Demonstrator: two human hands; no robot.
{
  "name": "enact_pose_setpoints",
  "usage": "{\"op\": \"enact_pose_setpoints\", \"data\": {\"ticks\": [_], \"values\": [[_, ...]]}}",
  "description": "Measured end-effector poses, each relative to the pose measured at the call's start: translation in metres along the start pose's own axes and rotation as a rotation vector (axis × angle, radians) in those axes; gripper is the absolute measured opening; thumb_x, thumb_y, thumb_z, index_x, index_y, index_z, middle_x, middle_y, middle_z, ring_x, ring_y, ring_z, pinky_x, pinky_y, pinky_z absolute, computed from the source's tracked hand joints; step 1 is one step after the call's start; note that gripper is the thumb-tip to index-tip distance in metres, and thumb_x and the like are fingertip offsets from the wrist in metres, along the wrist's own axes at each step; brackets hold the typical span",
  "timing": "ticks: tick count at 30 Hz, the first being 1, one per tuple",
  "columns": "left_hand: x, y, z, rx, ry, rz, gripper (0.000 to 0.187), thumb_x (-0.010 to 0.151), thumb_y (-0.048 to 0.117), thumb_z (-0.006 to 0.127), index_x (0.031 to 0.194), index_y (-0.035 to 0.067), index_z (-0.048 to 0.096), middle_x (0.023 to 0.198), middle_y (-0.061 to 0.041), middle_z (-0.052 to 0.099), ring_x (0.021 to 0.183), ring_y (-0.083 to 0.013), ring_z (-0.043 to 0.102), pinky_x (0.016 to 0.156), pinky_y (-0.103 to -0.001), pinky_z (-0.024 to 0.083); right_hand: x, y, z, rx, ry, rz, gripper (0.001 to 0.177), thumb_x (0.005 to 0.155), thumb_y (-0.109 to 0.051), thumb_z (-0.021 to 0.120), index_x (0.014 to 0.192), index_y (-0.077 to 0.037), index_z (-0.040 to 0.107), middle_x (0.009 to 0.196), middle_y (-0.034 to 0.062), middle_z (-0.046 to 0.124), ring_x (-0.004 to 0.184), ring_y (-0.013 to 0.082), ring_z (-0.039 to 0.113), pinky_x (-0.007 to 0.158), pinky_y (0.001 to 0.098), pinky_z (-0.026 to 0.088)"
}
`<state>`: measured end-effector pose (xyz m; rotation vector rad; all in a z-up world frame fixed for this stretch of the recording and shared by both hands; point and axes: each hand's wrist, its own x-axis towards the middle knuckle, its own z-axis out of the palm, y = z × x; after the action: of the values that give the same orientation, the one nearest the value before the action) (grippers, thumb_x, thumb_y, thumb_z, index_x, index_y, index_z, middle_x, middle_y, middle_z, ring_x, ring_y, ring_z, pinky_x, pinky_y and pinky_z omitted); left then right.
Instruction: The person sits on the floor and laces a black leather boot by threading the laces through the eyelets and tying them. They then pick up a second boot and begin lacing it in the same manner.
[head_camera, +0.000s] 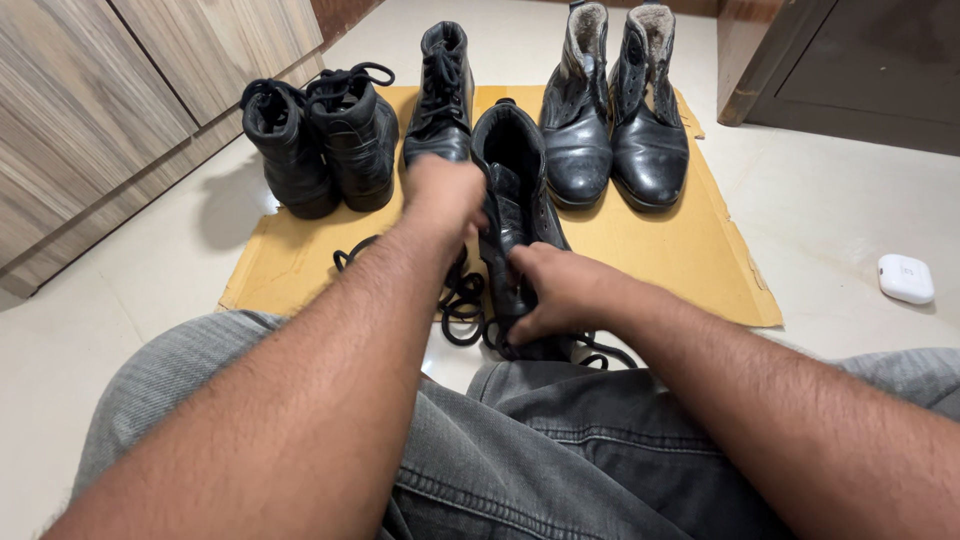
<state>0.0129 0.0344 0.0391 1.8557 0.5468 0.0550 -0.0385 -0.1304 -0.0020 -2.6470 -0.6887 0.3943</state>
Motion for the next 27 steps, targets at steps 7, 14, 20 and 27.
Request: {"op": "enact_pose_setpoints", "data": {"ticks": [7, 14, 20, 27], "values": [[0.001, 0.023, -0.049, -0.417, 0.053, -0.05, 0.023, 0.092, 0.011, 0.055, 0.111, 0.003, 0.064, 0.099, -0.014, 0.071, 0.069, -0.0178, 0.071, 0.056, -0.03, 0.057, 0.003, 0.001, 0.005, 0.223, -0.091, 0.131, 0.019, 0.084, -0.008, 0.071, 0.102, -0.004, 0.072, 0.092, 0.0089, 0.073, 0.082, 0.024, 0.07, 0.071, 0.0369, 0.06], [-0.036, 0.025, -0.039, 0.27, -0.848, 0.007, 0.04, 0.076, 0.027, 0.085, 0.108, 0.006, 0.077, 0.099, -0.007, 0.072, 0.078, -0.0145, 0.062, 0.079, -0.035, 0.054, 0.015, 0.02, -0.023, 1.529, 0.173, 0.019, 0.013, 0.092, 0.002, 0.065, 0.104, -0.004, 0.064, 0.095, 0.0074, 0.069, 0.076, 0.016, 0.069, 0.066, 0.0303, 0.062], [-0.035, 0.024, -0.029, 0.205, -0.713, 0.017, 0.028, 0.075, 0.022, 0.082, 0.1, 0.013, 0.073, 0.086, -0.002, 0.073, 0.077, -0.0129, 0.067, 0.07, -0.032, 0.054, -0.001, 0.001, -0.042, 1.608, 0.209, -0.164, 0.02, 0.094, -0.003, 0.064, 0.114, -0.005, 0.063, 0.106, 0.0099, 0.072, 0.094, 0.0151, 0.072, 0.083, 0.0273, 0.061], [-0.003, 0.03, -0.055, -0.366, -0.472, -0.001, 0.012, 0.088, 0.024, 0.074, 0.092, 0.013, 0.073, 0.072, 0.001, 0.065, 0.063, -0.0095, 0.057, 0.058, -0.026, 0.047, -0.008, -0.011, -0.03, 1.065, 0.018, 0.143, 0.041, 0.094, -0.032, 0.065, 0.129, -0.011, 0.058, 0.109, 0.0052, 0.071, 0.084, 0.0136, 0.07, 0.071, 0.0289, 0.058]]}}
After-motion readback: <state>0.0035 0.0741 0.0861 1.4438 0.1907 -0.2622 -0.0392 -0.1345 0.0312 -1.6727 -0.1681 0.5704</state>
